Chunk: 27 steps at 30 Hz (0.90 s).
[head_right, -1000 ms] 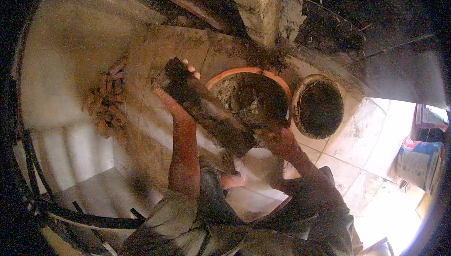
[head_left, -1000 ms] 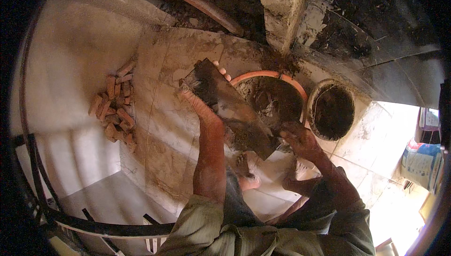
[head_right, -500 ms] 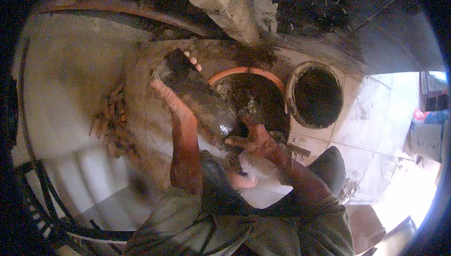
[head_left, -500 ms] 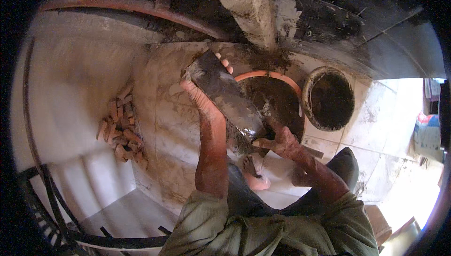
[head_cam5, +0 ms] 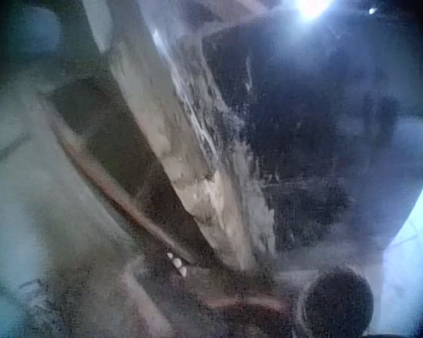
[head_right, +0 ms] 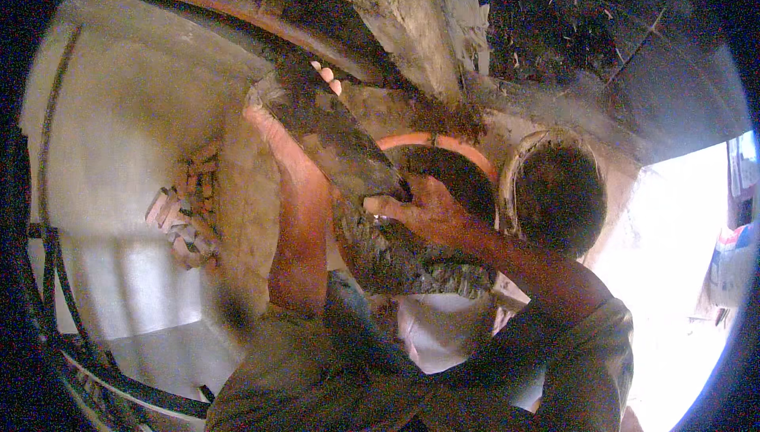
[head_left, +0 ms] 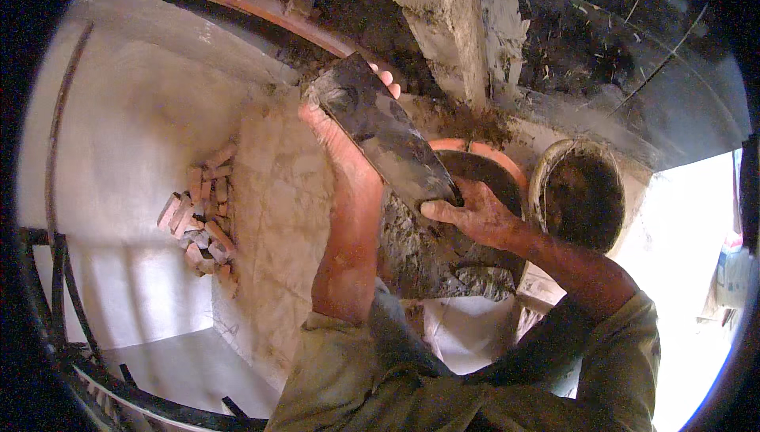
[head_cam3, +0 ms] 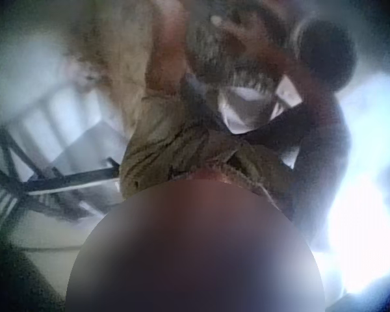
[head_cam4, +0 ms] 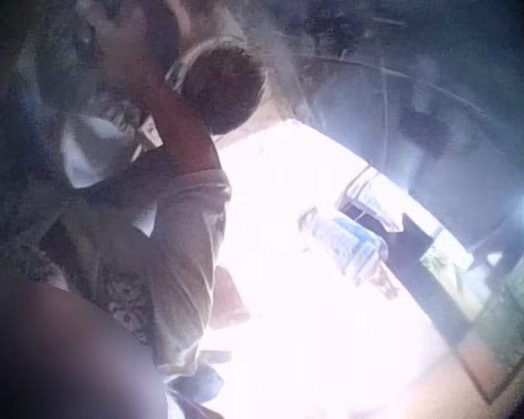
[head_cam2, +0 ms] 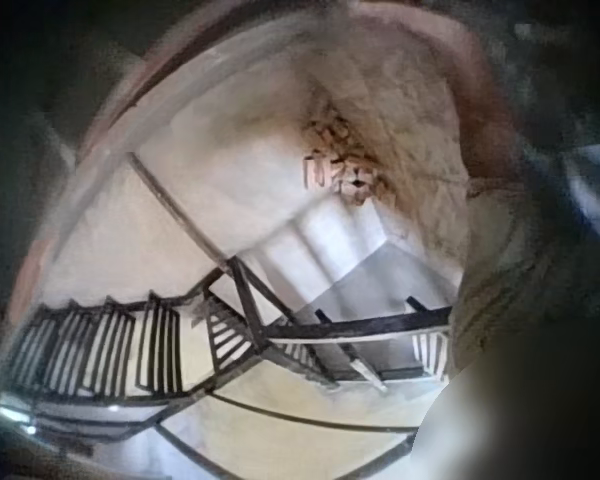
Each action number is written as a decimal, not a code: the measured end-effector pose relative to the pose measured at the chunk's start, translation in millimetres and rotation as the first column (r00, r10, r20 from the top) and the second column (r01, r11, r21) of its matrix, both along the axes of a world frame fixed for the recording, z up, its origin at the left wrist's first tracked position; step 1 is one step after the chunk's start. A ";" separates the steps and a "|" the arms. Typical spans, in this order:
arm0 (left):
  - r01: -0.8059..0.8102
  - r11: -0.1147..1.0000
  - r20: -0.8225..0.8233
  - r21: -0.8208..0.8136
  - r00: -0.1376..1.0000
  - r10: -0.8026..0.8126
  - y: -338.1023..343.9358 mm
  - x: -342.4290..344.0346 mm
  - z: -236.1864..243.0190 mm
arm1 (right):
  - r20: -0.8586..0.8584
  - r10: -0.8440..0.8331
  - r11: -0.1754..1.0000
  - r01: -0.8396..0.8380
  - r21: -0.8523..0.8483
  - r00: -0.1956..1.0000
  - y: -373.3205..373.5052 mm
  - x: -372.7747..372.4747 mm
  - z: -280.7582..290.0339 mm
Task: The person applies mortar from a bucket onto a concrete surface and a tile using a trowel, then aligns and presses the tile onto the structure.
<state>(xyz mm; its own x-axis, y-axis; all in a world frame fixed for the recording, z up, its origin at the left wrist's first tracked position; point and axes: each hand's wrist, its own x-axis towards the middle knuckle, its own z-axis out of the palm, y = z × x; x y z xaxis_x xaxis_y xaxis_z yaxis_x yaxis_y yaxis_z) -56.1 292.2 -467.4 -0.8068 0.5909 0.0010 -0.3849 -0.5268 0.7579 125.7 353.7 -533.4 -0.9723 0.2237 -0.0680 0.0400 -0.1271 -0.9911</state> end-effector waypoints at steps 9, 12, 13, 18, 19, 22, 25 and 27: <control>0.003 0.976 -0.156 -0.218 0.987 -0.038 -38.9 69.2 14.4 | -0.176 -0.235 0.933 0.273 0.235 0.956 7.5 -16.3 12.3; -0.041 0.778 -0.520 -0.627 0.766 -0.378 -68.1 83.4 -5.6 | -0.234 -0.276 0.892 0.339 0.298 0.932 4.7 -20.8 15.5; -0.053 0.785 -0.534 -0.617 0.761 -0.368 -73.2 79.0 -14.0 | -0.213 -0.307 0.849 0.368 0.379 0.928 5.2 -23.3 10.1; 0.000 0.691 -0.327 -0.723 0.881 -0.342 -75.8 90.1 -2.4 | -0.329 -0.429 0.645 0.540 0.541 0.841 -5.6 -27.6 13.4; -0.004 0.698 -0.334 -0.716 0.880 -0.338 -75.6 89.7 -6.8 | -0.275 -0.434 0.633 0.508 0.584 0.858 -5.7 -25.9 18.5; -0.027 0.733 -0.310 -0.680 0.916 -0.254 -81.6 82.3 -26.0 | -0.280 -0.402 0.585 0.480 0.654 0.872 -11.1 -26.5 16.1; -0.138 0.736 -0.420 -0.663 0.882 -0.213 -80.1 73.8 -34.2 | -0.257 -0.409 0.576 0.466 0.672 0.876 -15.0 -30.1 21.9; -0.145 0.766 -0.440 -0.627 0.877 -0.194 -84.1 68.0 -32.9 | -0.195 -0.435 0.615 0.449 0.649 0.879 -18.6 -38.8 28.7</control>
